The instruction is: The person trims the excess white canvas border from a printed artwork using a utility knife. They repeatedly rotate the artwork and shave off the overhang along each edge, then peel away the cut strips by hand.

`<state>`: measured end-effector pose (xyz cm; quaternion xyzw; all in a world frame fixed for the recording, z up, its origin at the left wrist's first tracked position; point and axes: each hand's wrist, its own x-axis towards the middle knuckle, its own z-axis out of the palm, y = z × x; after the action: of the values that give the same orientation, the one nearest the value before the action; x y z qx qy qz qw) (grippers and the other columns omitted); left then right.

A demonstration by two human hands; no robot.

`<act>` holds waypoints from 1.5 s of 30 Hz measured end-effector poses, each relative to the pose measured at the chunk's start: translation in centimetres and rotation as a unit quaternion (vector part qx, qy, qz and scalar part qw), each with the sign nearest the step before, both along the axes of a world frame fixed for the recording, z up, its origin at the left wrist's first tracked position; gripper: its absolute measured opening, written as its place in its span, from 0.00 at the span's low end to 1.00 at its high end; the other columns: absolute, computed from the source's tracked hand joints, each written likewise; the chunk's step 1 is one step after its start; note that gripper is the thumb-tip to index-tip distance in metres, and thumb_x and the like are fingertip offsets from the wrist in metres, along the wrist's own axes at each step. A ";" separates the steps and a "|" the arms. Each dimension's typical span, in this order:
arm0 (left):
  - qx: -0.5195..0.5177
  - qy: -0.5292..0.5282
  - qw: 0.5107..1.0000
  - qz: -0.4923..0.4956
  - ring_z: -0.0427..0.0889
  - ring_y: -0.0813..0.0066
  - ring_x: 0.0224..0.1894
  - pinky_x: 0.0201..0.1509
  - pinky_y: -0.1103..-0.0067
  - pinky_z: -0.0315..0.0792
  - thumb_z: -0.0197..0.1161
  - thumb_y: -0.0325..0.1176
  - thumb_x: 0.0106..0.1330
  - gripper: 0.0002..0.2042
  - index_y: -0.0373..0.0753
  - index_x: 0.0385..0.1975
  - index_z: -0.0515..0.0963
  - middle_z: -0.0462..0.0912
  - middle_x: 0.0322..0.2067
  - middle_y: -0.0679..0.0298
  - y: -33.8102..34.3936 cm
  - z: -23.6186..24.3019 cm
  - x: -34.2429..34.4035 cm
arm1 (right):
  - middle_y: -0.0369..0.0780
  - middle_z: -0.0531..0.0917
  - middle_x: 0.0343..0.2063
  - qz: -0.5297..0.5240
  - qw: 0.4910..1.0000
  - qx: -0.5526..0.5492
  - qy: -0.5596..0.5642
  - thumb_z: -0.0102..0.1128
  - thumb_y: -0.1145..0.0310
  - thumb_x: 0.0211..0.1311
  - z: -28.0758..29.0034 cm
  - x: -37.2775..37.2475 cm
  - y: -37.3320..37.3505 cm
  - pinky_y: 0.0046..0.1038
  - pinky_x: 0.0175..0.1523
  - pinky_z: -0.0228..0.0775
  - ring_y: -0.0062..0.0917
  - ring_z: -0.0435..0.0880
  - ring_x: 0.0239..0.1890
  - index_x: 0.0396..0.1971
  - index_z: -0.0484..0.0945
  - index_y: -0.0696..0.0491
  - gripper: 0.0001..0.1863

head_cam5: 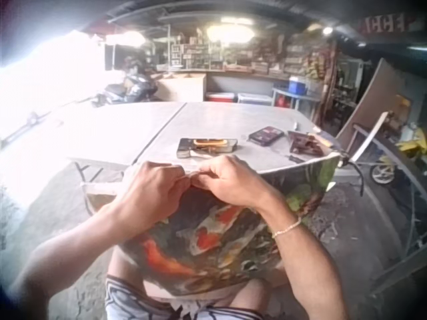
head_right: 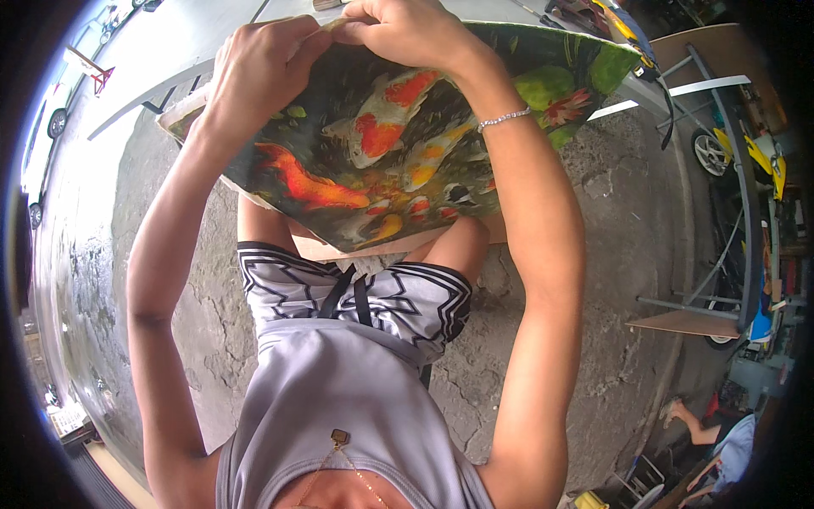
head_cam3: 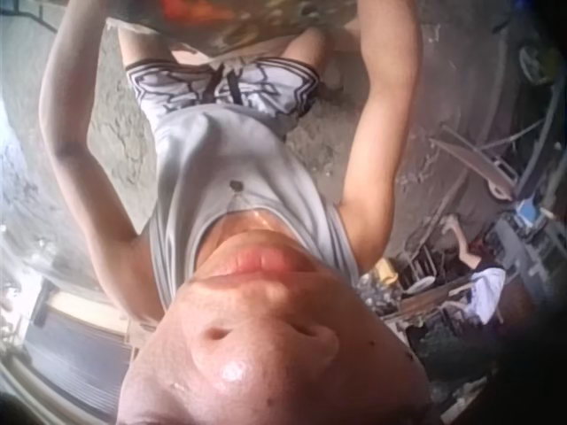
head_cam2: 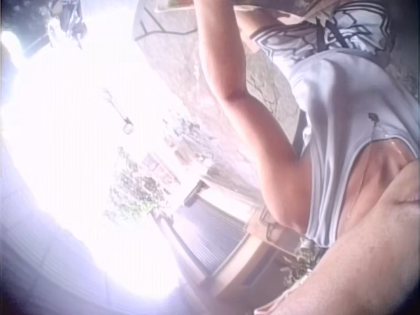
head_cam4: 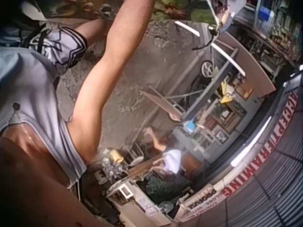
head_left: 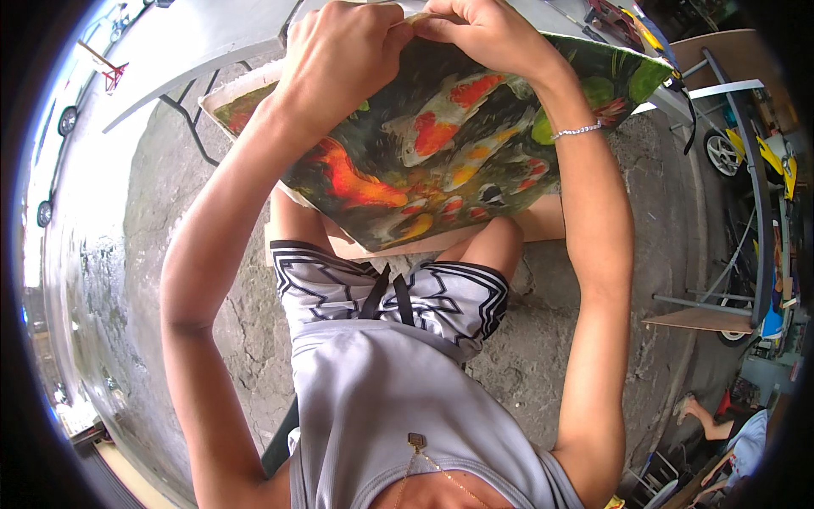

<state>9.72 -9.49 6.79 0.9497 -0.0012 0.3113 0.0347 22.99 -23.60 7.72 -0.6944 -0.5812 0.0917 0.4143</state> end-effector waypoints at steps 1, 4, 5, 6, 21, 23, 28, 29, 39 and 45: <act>0.008 0.018 1.000 0.024 0.81 0.52 0.25 0.30 0.67 0.74 0.61 0.36 0.63 0.07 0.40 0.32 0.82 0.79 0.19 0.54 -0.1 0.0 0.0 | 0.45 0.86 0.28 -0.012 1.000 -0.001 -0.012 0.57 0.72 0.59 0.0 -0.1 0.0 0.29 0.38 0.72 0.21 0.82 0.31 0.36 0.81 0.62 0.10; 0.014 -0.038 0.999 -0.004 0.79 0.52 0.20 0.26 0.68 0.73 0.62 0.35 0.62 0.07 0.40 0.29 0.82 0.76 0.14 0.54 0.2 -0.5 0.3 | 0.48 0.85 0.27 -0.037 0.999 -0.005 -0.030 0.57 0.71 0.58 0.1 -0.2 0.1 0.30 0.38 0.72 0.24 0.83 0.30 0.34 0.81 0.61 0.10; -0.002 -0.041 0.999 -0.005 0.79 0.53 0.19 0.26 0.69 0.73 0.62 0.35 0.62 0.07 0.40 0.28 0.82 0.76 0.14 0.54 0.2 -0.5 0.4 | 0.49 0.85 0.27 -0.037 0.999 -0.006 -0.023 0.58 0.71 0.58 0.2 -0.3 0.2 0.31 0.38 0.72 0.24 0.83 0.30 0.34 0.81 0.62 0.10; -0.018 -0.045 0.999 -0.006 0.78 0.53 0.19 0.25 0.69 0.73 0.63 0.35 0.61 0.07 0.39 0.27 0.82 0.76 0.14 0.54 0.3 -0.5 0.5 | 0.49 0.84 0.26 -0.039 0.999 -0.007 -0.016 0.58 0.71 0.57 0.3 -0.3 0.2 0.31 0.37 0.72 0.25 0.83 0.29 0.33 0.81 0.62 0.10; -0.246 0.395 0.885 -0.011 0.70 0.82 0.18 0.24 0.78 0.64 0.65 0.39 0.62 0.12 0.35 0.27 0.82 0.76 0.14 0.66 0.1 6.5 1.2 | 0.34 0.82 0.18 -0.074 0.967 -0.199 0.139 0.64 0.73 0.48 3.0 -1.1 -0.4 0.22 0.30 0.65 0.17 0.74 0.21 0.25 0.84 0.63 0.07; -0.289 0.444 0.837 -0.134 0.73 0.84 0.20 0.24 0.80 0.63 0.65 0.39 0.59 0.10 0.37 0.25 0.81 0.75 0.16 0.73 2.8 4.1 2.3 | 0.34 0.82 0.18 -0.059 0.961 -0.218 0.158 0.64 0.73 0.47 4.3 -2.0 -1.6 0.22 0.29 0.65 0.16 0.74 0.21 0.25 0.84 0.62 0.08; -0.432 0.479 0.701 -0.305 0.64 0.86 0.20 0.23 0.82 0.56 0.71 0.48 0.56 0.21 0.33 0.19 0.77 0.69 0.16 0.74 1.8 0.9 4.0 | 0.35 0.82 0.18 -0.076 0.937 -0.282 0.193 0.63 0.73 0.46 4.4 -2.9 -2.7 0.22 0.29 0.65 0.17 0.75 0.22 0.26 0.84 0.62 0.09; -0.463 0.502 0.641 -0.350 0.68 0.85 0.22 0.25 0.82 0.60 0.70 0.46 0.57 0.19 0.33 0.22 0.78 0.73 0.18 0.72 1.7 0.4 4.3 | 0.36 0.82 0.19 -0.068 0.937 -0.270 0.210 0.62 0.73 0.47 4.5 -3.3 -3.3 0.23 0.30 0.66 0.18 0.75 0.23 0.27 0.84 0.62 0.09; -0.724 0.390 0.336 -0.459 0.65 0.89 0.15 0.18 0.84 0.55 0.72 0.33 0.56 0.11 0.35 0.18 0.80 0.74 0.14 0.74 -2.5 -4.8 0.7 | 0.34 0.82 0.25 -0.102 0.857 -0.292 0.412 0.67 0.69 0.51 4.5 -3.0 -4.9 0.17 0.30 0.66 0.12 0.77 0.26 0.36 0.78 0.59 0.13; -0.755 0.278 0.331 -0.493 0.59 0.92 0.17 0.20 0.82 0.50 0.68 0.32 0.62 0.19 0.39 0.10 0.70 0.67 0.12 0.77 -3.8 -6.5 -0.8 | 0.42 0.81 0.35 -0.141 0.933 -0.216 -0.252 0.58 0.69 0.55 4.1 4.7 2.2 0.30 0.40 0.72 0.28 0.80 0.37 0.39 0.76 0.62 0.15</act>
<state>8.94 -13.32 0.34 0.3738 -0.2243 -0.1778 0.8822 27.70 -21.37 11.77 -0.8424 -0.5285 -0.0225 0.1029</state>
